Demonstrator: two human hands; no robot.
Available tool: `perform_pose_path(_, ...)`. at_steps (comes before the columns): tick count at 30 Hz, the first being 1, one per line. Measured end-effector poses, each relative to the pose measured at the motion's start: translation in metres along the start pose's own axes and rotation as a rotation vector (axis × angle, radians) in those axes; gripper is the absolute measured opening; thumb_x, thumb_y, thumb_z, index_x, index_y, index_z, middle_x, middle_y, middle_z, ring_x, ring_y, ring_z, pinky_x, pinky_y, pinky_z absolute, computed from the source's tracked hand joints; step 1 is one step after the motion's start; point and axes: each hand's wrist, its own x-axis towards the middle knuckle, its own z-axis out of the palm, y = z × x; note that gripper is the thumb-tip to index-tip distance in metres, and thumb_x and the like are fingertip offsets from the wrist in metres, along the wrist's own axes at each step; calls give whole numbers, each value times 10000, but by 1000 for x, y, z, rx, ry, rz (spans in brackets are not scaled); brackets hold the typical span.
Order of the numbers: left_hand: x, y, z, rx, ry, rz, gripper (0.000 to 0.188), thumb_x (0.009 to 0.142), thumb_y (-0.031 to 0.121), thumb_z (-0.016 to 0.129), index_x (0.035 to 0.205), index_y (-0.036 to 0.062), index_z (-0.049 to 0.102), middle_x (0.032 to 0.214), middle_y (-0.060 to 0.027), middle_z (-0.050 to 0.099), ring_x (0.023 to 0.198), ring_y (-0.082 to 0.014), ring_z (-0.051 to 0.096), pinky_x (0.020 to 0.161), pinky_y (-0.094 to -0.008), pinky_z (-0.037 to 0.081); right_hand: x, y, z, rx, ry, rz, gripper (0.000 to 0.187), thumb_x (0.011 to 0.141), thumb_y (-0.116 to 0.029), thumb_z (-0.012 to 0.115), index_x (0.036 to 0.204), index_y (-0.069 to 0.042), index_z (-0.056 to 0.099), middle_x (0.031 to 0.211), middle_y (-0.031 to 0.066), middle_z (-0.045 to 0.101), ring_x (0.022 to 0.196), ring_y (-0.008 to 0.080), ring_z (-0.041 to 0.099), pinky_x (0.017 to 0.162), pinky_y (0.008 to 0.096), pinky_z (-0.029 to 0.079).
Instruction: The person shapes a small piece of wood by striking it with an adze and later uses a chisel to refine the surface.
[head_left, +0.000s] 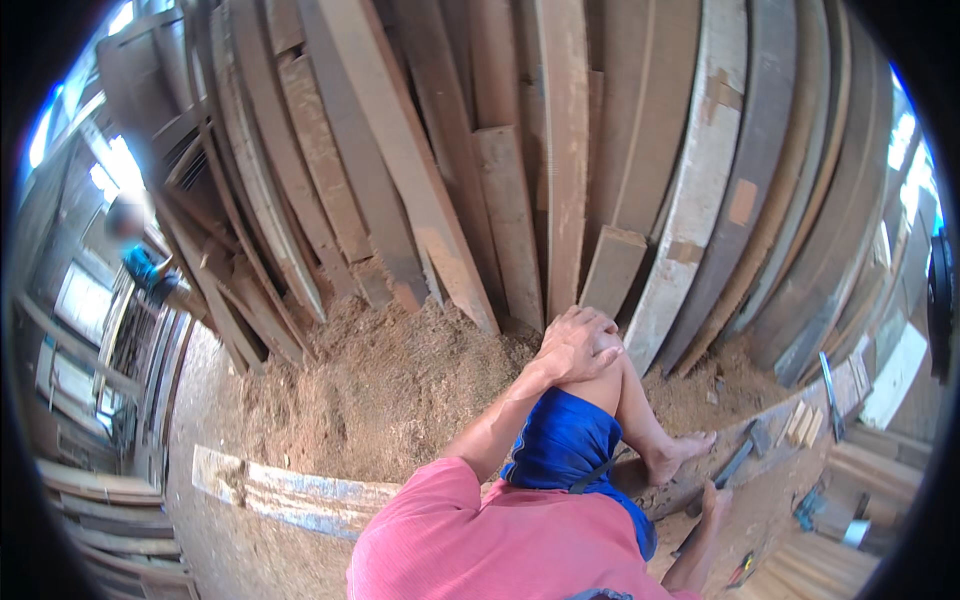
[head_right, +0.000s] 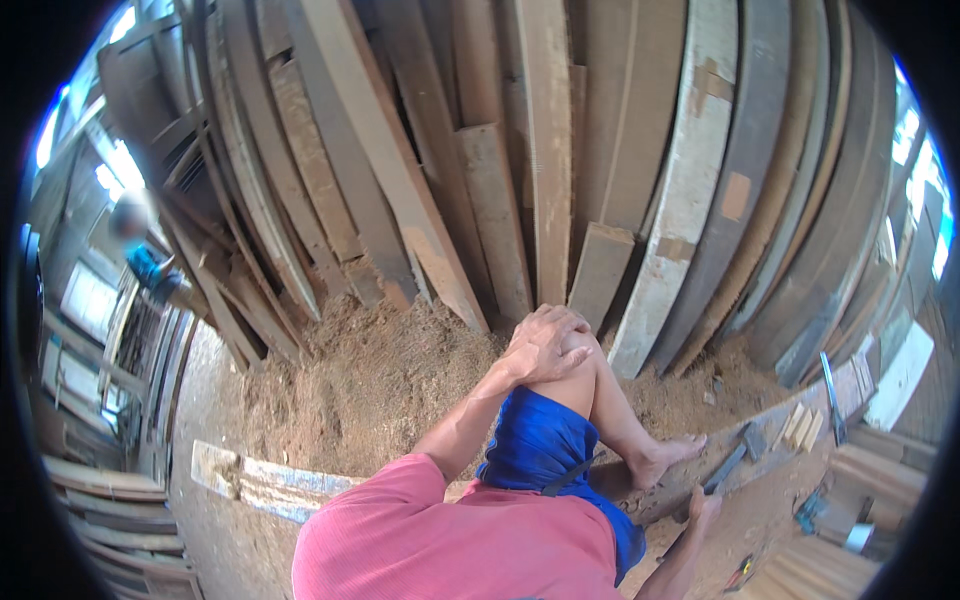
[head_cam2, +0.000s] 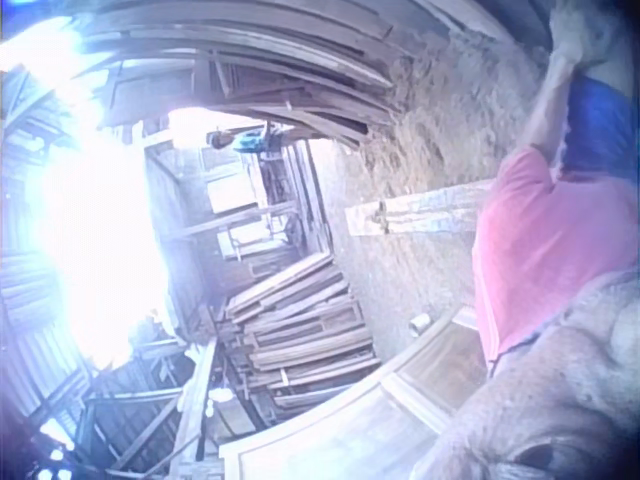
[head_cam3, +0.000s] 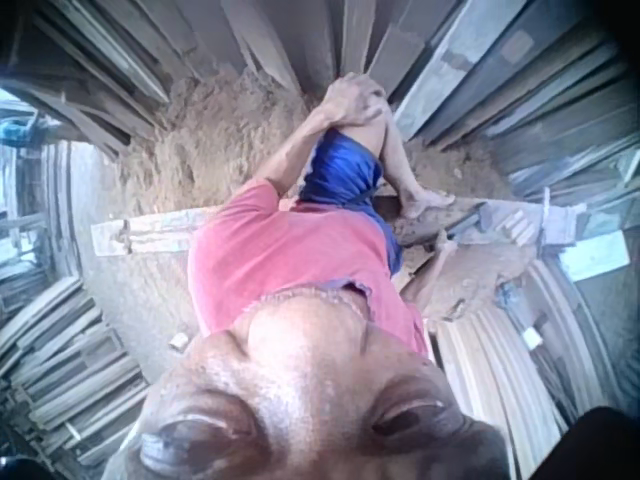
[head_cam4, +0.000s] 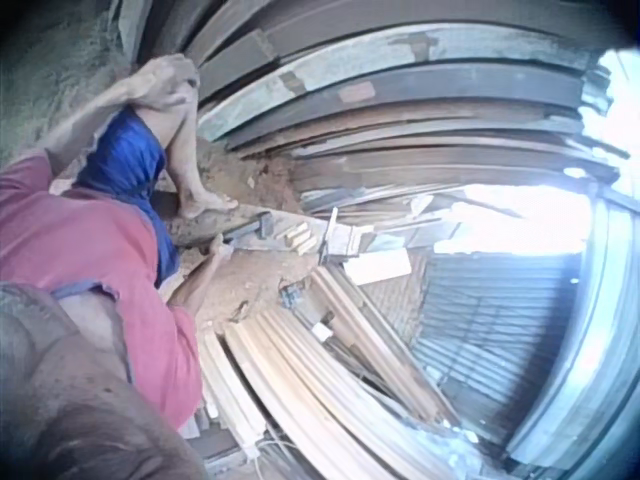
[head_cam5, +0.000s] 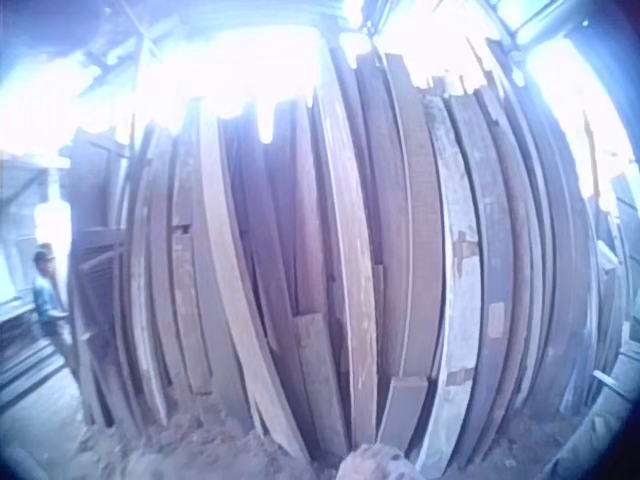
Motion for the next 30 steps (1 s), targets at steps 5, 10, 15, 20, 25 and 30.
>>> perform_pose_path(5, -7, -6, -7, 8, 32, -112, 360, 809, 339, 679, 1054, 77, 659, 1075, -138, 645, 1060, -350, 565, 941, -456, 459, -19, -12, -8, 152, -46, -12, 645, 759, -329, 674, 1213, 118, 572, 1155, 300, 632, 1102, 398, 612, 942, 450, 468)
perform_pose_path(10, -8, -13, -10, -5, 7, -176, 331, 793, 333, 688, 1023, 95, 679, 1075, -133, 651, 1080, -344, 567, 943, -457, 462, -21, -13, -6, 458, -146, 17, 601, 815, -269, 674, 1245, 132, 543, 1182, 234, 625, 1057, 311, 614, 911, 390, 481)
perform_pose_path(15, -10, -30, -8, -55, 20, -161, 348, 799, 328, 674, 1049, 86, 674, 1067, -136, 660, 1073, -336, 585, 943, -442, 469, -12, -2, 3, 537, -189, -31, 603, 824, -284, 679, 1232, 138, 540, 1170, 220, 622, 1039, 290, 610, 886, 377, 488)
perform_pose_path(20, 9, -50, -20, -515, -141, -211, 374, 875, 316, 610, 1123, 40, 654, 1121, -155, 672, 1111, -280, 615, 979, -372, 460, -24, -11, 6, 176, -21, -21, 770, 753, -426, 708, 1309, 68, 510, 1215, 260, 616, 1134, 385, 595, 952, 446, 466)
perform_pose_path(25, 51, -78, 17, -1160, -508, -126, 481, 962, 383, 516, 1133, -53, 627, 1140, -168, 662, 1122, -252, 597, 1023, -391, 433, -44, -53, -29, 79, 104, -87, 701, 729, -440, 699, 1241, 16, 556, 1156, 260, 632, 1099, 410, 602, 933, 468, 476)
perform_pose_path(30, 60, -15, 44, -1613, -730, -402, 521, 963, 435, 491, 1135, -47, 591, 1104, -219, 652, 1098, -340, 603, 994, -448, 461, -22, -57, -42, 143, 90, 136, 611, 712, -425, 701, 1120, 17, 594, 1066, 275, 654, 1016, 424, 636, 884, 477, 507)
